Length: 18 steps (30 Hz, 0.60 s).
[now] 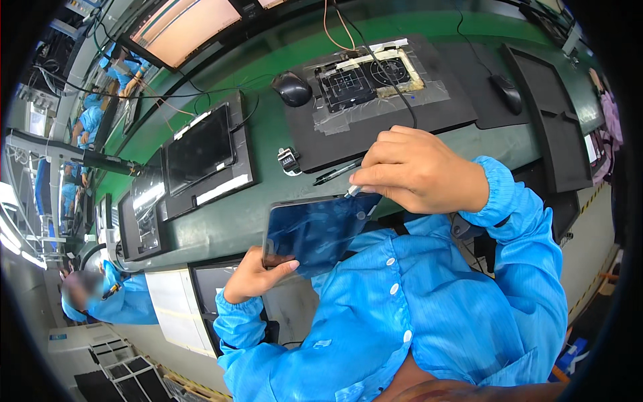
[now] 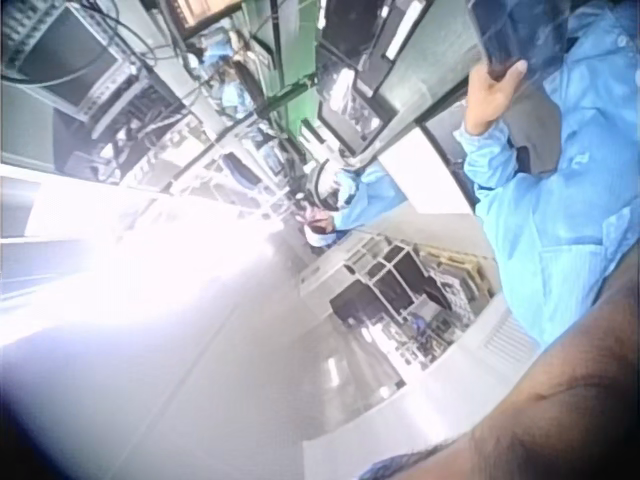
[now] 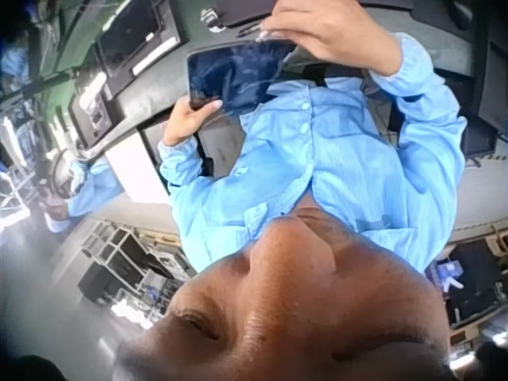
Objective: Testing tablet computers by plugging in cables, checking screens, and marking them with a pen on a production line.
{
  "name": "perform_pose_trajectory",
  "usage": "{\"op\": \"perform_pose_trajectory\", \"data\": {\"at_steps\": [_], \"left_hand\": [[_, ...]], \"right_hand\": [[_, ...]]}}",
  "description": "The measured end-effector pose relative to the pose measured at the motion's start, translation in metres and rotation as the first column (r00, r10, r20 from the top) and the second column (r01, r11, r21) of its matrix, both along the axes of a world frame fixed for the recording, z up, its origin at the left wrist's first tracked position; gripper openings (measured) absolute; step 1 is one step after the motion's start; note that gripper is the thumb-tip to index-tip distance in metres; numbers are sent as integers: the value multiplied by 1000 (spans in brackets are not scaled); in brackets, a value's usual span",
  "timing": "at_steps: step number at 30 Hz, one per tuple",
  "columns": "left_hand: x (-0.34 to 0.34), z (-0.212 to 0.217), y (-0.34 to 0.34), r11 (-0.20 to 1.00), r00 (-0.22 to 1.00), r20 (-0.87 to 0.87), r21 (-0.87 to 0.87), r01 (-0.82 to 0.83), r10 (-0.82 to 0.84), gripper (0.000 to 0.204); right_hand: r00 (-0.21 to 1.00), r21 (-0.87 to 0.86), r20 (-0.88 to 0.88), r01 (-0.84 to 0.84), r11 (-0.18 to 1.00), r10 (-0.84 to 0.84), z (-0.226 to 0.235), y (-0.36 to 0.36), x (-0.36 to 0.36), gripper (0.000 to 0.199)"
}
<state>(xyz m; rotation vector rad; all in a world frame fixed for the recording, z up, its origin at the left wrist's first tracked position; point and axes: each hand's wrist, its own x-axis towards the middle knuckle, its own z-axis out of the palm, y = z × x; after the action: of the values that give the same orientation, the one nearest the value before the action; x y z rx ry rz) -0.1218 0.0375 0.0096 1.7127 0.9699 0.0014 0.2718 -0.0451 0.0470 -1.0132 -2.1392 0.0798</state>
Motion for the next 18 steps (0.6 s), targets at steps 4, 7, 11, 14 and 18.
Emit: {"op": "perform_pose_trajectory", "data": {"at_steps": [4, 7, 11, 14, 18], "left_hand": [[-1, -6, -2, 1000, 997, 79, 27, -9, 7, 36], [-2, -7, 1, 997, 996, -68, 25, 66, -64, 36], [-1, -7, 3, 994, 993, -42, 24, 110, -109, 36], [2, -6, 2, 993, 993, -36, 24, 116, -115, 36], [5, -3, 3, 989, 989, -37, 39, 144, -142, 35]], "right_hand": [[1000, -12, 24, -19, 1000, 20, -3, 2, -3, 26], [998, -29, 52, -17, 999, 18, -5, 5, -4, 25], [997, -41, 63, -41, 998, 44, -5, 6, -5, 23], [992, -59, 114, -53, 997, 60, -2, 7, -5, 20], [974, -92, 199, -89, 992, 106, 4, 9, -3, 22]]}}
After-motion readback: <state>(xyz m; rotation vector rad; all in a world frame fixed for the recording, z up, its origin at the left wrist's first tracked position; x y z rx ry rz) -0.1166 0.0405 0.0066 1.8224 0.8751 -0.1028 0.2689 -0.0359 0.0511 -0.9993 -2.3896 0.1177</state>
